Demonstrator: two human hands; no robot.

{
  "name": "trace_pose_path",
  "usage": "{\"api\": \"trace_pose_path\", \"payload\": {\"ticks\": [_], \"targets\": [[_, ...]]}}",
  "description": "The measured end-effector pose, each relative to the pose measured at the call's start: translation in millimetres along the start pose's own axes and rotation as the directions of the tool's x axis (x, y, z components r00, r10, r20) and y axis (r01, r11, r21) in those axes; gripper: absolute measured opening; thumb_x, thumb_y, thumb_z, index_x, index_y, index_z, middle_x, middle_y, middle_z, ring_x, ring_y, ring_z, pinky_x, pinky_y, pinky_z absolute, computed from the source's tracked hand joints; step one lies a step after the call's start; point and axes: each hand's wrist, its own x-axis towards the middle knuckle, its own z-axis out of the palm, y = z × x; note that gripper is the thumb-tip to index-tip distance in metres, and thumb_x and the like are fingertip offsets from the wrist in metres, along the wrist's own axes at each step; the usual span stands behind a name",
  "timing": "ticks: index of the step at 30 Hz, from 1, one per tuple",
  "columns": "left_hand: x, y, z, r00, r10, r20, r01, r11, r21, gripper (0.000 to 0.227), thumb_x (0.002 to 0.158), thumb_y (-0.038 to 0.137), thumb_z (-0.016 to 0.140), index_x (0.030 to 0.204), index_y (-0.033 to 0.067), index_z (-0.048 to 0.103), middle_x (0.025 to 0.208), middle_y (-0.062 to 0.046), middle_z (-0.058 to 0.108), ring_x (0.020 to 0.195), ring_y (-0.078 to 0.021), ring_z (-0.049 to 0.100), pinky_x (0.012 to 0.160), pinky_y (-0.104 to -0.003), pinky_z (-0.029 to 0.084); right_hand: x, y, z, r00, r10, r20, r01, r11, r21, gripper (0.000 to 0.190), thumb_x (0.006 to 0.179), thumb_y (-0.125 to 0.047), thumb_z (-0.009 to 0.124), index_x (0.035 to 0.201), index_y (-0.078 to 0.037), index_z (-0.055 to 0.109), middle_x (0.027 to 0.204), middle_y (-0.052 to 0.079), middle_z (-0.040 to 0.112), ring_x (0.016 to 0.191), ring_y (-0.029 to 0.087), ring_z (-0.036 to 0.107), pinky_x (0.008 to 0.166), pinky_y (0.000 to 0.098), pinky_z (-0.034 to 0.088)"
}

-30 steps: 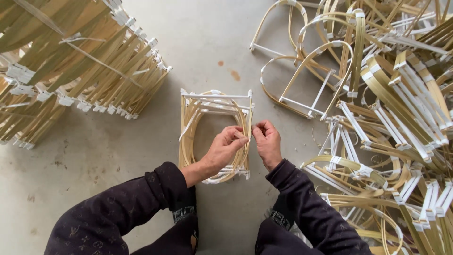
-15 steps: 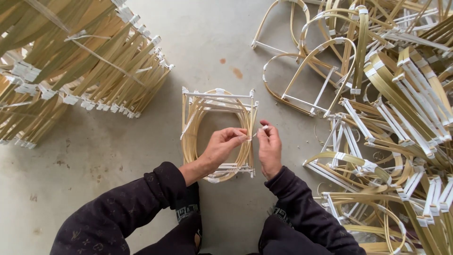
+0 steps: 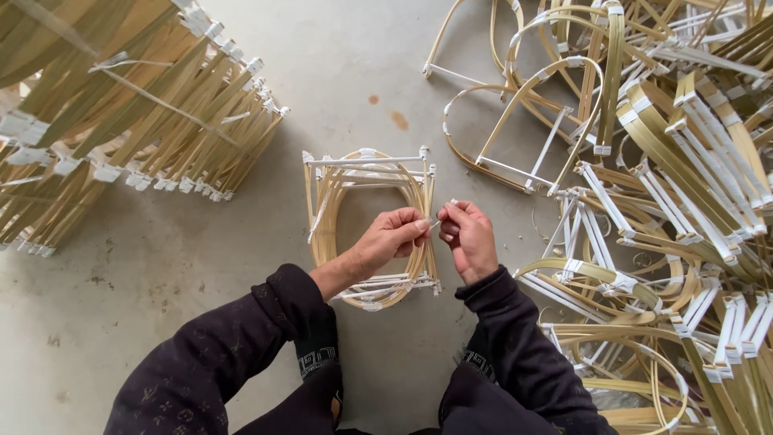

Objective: The recorder is assembling and tying together bamboo furniture frames using plastic ties and a cutting tool.

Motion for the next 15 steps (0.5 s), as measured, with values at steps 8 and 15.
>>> {"api": "trace_pose_path", "payload": {"ticks": [8, 15], "targets": [[-5, -2, -2, 0.999, -0.017, -0.040, 0.020, 0.998, 0.066, 0.020, 0.104, 0.024, 0.061, 0.091, 0.0082, 0.064, 0.076, 0.005, 0.060, 0.057, -0.0021, 0.040, 0.051, -0.021, 0.032, 28, 6, -18, 0.995, 0.083, 0.055, -0.077, 0.991, -0.111, 0.004, 0.096, -0.006, 0.062, 0.096, -0.002, 0.061, 0.078, 0.003, 0.062, 0.055, 0.005, 0.042, 0.049, 0.0234, 0.034], [11, 33, 17, 0.995, 0.089, -0.052, -0.063, 0.921, 0.384, 0.021, 0.100, 0.022, 0.063, 0.097, 0.0035, 0.073, 0.090, 0.000, 0.074, 0.072, -0.0044, 0.055, 0.065, -0.022, 0.048, -48, -32, 2, 0.860, -0.415, 0.296, 0.505, 0.778, -0.375, 0.007, 0.101, -0.009, 0.070, 0.104, -0.002, 0.069, 0.108, 0.003, 0.068, 0.095, 0.009, 0.062, 0.087, 0.0235, 0.053]]}}
